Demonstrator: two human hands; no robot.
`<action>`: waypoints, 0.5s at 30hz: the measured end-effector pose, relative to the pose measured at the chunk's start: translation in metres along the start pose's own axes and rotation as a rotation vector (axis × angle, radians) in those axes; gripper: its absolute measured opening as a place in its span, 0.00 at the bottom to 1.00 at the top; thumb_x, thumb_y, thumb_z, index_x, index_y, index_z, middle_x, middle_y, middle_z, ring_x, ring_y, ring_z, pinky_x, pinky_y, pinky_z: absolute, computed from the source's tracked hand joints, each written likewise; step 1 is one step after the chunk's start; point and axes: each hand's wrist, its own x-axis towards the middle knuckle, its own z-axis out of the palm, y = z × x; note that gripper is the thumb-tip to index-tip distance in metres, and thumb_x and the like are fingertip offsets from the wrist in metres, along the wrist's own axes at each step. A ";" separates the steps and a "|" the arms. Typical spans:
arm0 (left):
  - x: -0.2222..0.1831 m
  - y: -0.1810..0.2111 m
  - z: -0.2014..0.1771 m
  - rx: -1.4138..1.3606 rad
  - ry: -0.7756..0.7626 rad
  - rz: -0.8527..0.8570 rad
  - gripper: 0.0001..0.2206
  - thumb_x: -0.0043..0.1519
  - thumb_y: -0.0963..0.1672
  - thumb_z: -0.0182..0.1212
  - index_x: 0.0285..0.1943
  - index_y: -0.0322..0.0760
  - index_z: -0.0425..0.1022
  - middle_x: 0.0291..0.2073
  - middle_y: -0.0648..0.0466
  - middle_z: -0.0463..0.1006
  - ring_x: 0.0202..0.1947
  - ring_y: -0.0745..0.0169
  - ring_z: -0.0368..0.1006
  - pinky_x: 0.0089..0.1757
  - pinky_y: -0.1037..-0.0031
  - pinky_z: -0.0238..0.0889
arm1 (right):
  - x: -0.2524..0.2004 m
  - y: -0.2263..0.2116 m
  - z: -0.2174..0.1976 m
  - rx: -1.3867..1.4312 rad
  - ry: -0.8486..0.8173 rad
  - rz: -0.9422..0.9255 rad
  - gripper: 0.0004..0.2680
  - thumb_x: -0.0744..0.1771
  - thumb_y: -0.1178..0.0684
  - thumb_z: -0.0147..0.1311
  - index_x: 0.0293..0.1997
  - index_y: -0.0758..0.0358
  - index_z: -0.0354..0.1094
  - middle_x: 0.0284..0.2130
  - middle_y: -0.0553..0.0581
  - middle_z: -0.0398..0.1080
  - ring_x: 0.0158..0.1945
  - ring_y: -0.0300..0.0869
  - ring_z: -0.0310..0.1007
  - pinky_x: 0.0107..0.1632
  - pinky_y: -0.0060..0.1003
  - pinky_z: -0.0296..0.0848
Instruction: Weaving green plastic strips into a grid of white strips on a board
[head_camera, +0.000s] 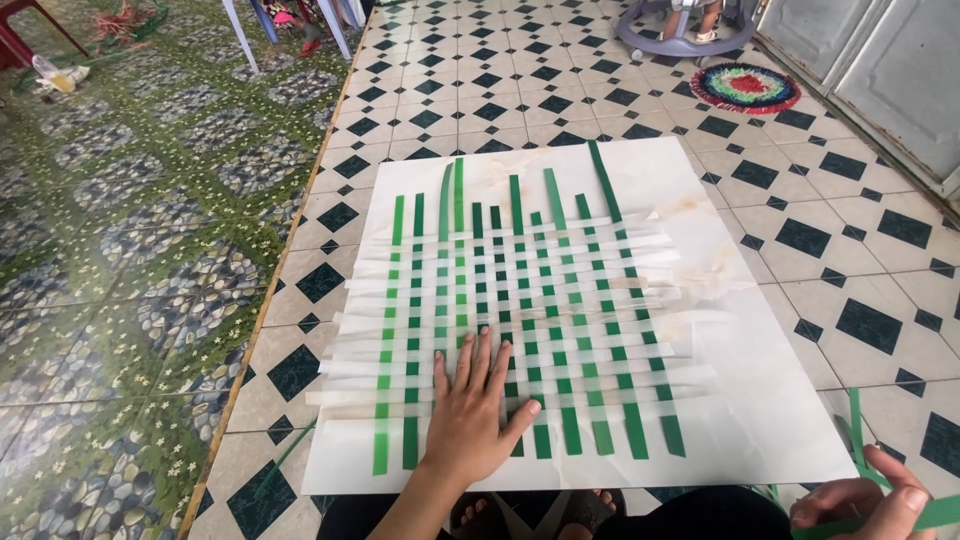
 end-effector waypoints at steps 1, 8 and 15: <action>0.001 0.000 0.000 0.015 0.004 0.006 0.37 0.65 0.65 0.26 0.76 0.46 0.38 0.77 0.48 0.32 0.76 0.54 0.27 0.67 0.53 0.19 | -0.003 -0.004 0.001 -0.007 0.004 -0.045 0.19 0.78 0.36 0.28 0.62 0.60 0.58 0.21 0.53 0.53 0.16 0.42 0.49 0.23 0.35 0.55; 0.013 -0.001 -0.016 -0.632 -0.368 -0.126 0.33 0.65 0.60 0.33 0.75 0.44 0.48 0.74 0.50 0.41 0.72 0.51 0.34 0.63 0.47 0.21 | -0.009 -0.013 0.007 0.006 -0.012 -0.083 0.20 0.77 0.34 0.27 0.58 0.63 0.59 0.19 0.54 0.48 0.15 0.42 0.46 0.18 0.34 0.52; 0.029 0.000 -0.009 -0.526 -0.110 -0.170 0.24 0.64 0.56 0.43 0.57 0.40 0.74 0.57 0.47 0.73 0.58 0.45 0.65 0.55 0.51 0.54 | -0.011 -0.021 0.012 -0.001 -0.005 -0.087 0.19 0.77 0.38 0.30 0.52 0.64 0.63 0.15 0.54 0.48 0.13 0.42 0.48 0.17 0.33 0.46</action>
